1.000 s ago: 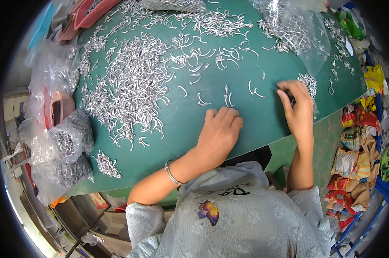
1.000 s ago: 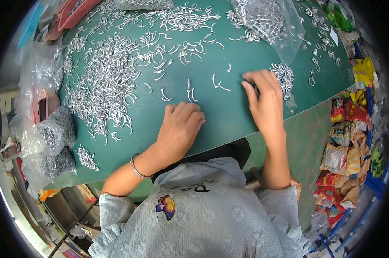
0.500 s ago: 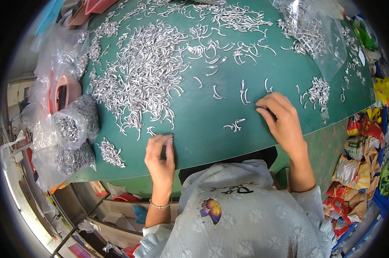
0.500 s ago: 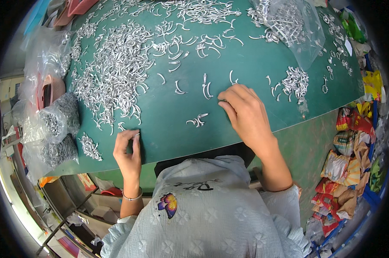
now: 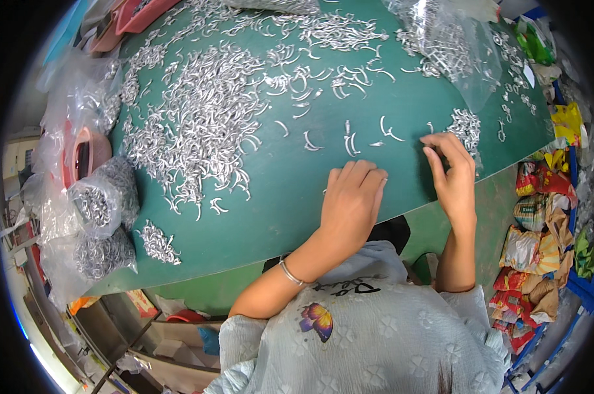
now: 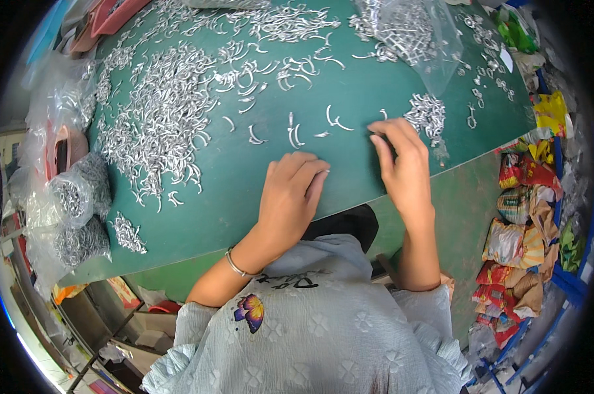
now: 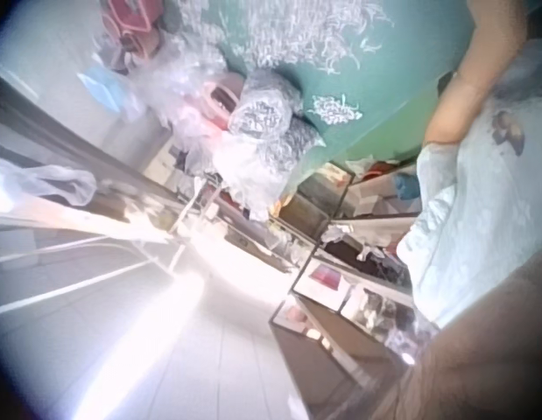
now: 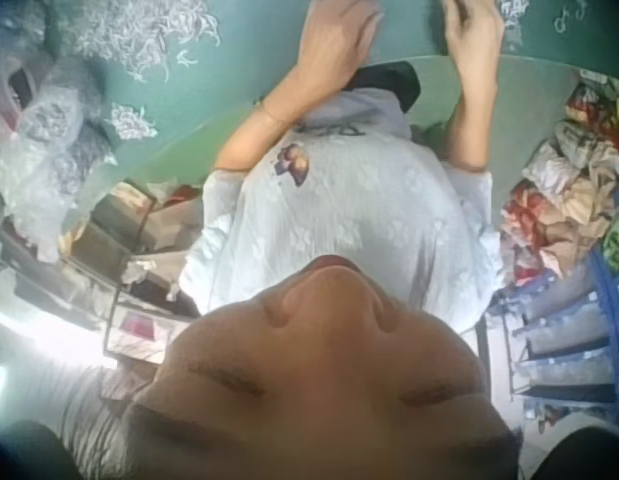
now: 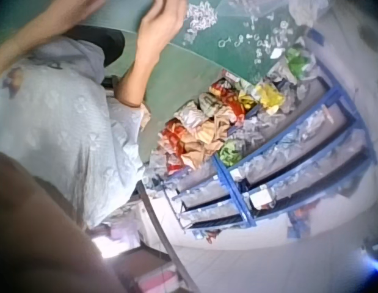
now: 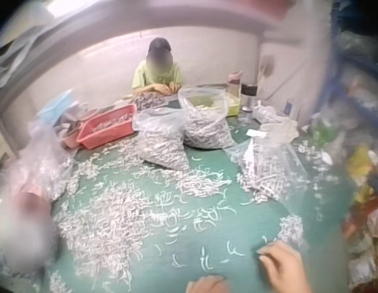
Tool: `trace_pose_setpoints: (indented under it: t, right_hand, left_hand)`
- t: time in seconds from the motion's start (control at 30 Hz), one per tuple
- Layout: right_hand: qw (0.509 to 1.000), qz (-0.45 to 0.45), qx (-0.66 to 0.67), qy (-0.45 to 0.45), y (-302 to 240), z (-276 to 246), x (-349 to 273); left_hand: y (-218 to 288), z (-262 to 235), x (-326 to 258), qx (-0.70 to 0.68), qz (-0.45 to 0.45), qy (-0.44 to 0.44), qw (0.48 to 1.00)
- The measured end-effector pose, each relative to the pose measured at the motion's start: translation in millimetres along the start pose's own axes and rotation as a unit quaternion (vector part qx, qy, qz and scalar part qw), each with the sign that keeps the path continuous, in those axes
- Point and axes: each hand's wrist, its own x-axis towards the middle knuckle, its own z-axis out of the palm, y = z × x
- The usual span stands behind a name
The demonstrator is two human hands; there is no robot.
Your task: The person sorts small curved metal parts on a green workbench by hand, picking them from a scattered pile and gathering them into a small group.
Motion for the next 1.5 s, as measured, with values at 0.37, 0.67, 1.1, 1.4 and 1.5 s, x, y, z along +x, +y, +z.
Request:
trace_pose_setpoints:
  t: [0.37, 0.67, 1.1, 1.4, 1.5]
  right_hand:
    - [0.994, 0.030, -0.072, 0.075, 36.3, -24.6, -16.7]
    - [0.983, -0.145, -0.112, 0.025, 26.0, 15.2, -7.6]
    - [0.987, -0.143, -0.076, -0.006, 6.6, 48.1, 22.7]
    - [0.965, -0.241, -0.088, -0.050, -14.6, 68.7, 48.2]
    - [0.971, -0.197, -0.125, -0.051, -12.9, 55.1, 38.7]
  left_hand:
    - [12.8, 48.6, 36.2, 0.014, 0.024, -0.056, 0.998]
    - [-47.5, -19.3, 38.1, 0.158, 0.104, -0.058, 0.980]
    - [-49.6, -43.1, 28.7, 0.190, 0.030, -0.060, 0.980]
    - [-45.6, -46.0, 28.3, 0.134, 0.054, -0.072, 0.987]
    - [-48.3, -58.8, 21.7, 0.132, 0.010, -0.038, 0.991]
